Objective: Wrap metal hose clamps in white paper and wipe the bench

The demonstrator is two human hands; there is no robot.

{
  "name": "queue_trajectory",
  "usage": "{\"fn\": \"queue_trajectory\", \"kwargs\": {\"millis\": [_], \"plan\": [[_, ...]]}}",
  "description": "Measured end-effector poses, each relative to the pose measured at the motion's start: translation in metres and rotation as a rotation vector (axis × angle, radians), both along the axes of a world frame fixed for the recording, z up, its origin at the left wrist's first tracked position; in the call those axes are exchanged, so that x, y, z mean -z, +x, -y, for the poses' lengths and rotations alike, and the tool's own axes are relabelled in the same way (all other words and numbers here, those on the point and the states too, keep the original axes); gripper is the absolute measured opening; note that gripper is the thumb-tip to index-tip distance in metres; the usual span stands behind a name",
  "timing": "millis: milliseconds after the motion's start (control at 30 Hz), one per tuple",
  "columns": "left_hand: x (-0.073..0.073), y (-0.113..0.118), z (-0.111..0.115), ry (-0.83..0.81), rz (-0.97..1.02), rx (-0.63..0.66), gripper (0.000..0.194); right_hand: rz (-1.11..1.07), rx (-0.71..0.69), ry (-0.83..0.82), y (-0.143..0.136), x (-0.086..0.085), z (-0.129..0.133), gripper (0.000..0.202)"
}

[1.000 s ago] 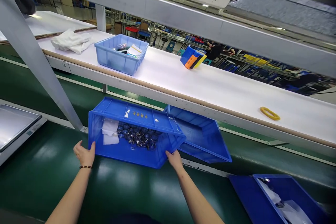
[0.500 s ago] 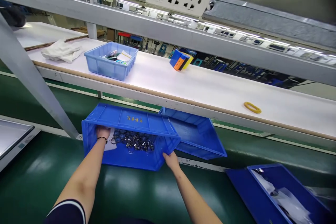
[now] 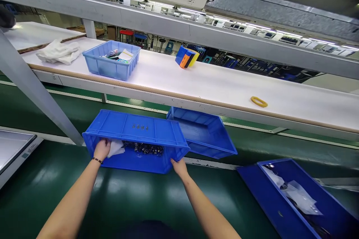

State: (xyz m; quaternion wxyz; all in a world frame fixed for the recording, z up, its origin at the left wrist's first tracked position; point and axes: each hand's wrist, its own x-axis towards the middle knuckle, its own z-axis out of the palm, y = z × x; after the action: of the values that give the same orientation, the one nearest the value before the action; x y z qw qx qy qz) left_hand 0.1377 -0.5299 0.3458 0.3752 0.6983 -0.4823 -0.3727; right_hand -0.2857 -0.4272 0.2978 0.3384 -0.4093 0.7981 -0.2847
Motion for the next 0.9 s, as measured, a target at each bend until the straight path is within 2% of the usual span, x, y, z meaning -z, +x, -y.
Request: {"fn": "queue_trajectory", "kwargs": {"millis": [167, 267, 400, 500, 633, 767, 833, 900], "plan": [[0.008, 0.005, -0.084, 0.117, -0.357, -0.044, 0.045, 0.043, 0.040, 0.011, 0.006, 0.006, -0.014, 0.048], [0.011, -0.006, -0.127, 0.171, -0.542, -0.084, 0.052, 0.060, 0.071, 0.028, 0.009, 0.007, -0.024, 0.057], [0.016, -0.030, -0.167, 0.255, -0.685, -0.143, 0.049, 0.116, 0.101, 0.034, 0.017, 0.002, -0.036, 0.069], [0.022, -0.051, -0.188, 0.297, -0.742, -0.158, 0.044, 0.214, 0.108, 0.067, 0.035, -0.004, -0.051, 0.075], [0.028, -0.085, -0.205, 0.325, -0.791, -0.131, 0.040, 0.414, 0.015, 0.162, 0.083, -0.005, -0.092, 0.070], [0.032, -0.113, -0.213, 0.391, -0.805, -0.050, 0.044, 0.989, -0.208, 0.371, 0.122, 0.005, -0.134, 0.061], [0.036, -0.121, -0.217, 0.428, -0.784, -0.013, 0.045, 1.160, -0.171, 0.379, 0.124, 0.011, -0.147, 0.061], [0.041, -0.123, -0.219, 0.465, -0.744, 0.005, 0.046, 1.166, -0.064, 0.339, 0.114, 0.017, -0.154, 0.060]]}}
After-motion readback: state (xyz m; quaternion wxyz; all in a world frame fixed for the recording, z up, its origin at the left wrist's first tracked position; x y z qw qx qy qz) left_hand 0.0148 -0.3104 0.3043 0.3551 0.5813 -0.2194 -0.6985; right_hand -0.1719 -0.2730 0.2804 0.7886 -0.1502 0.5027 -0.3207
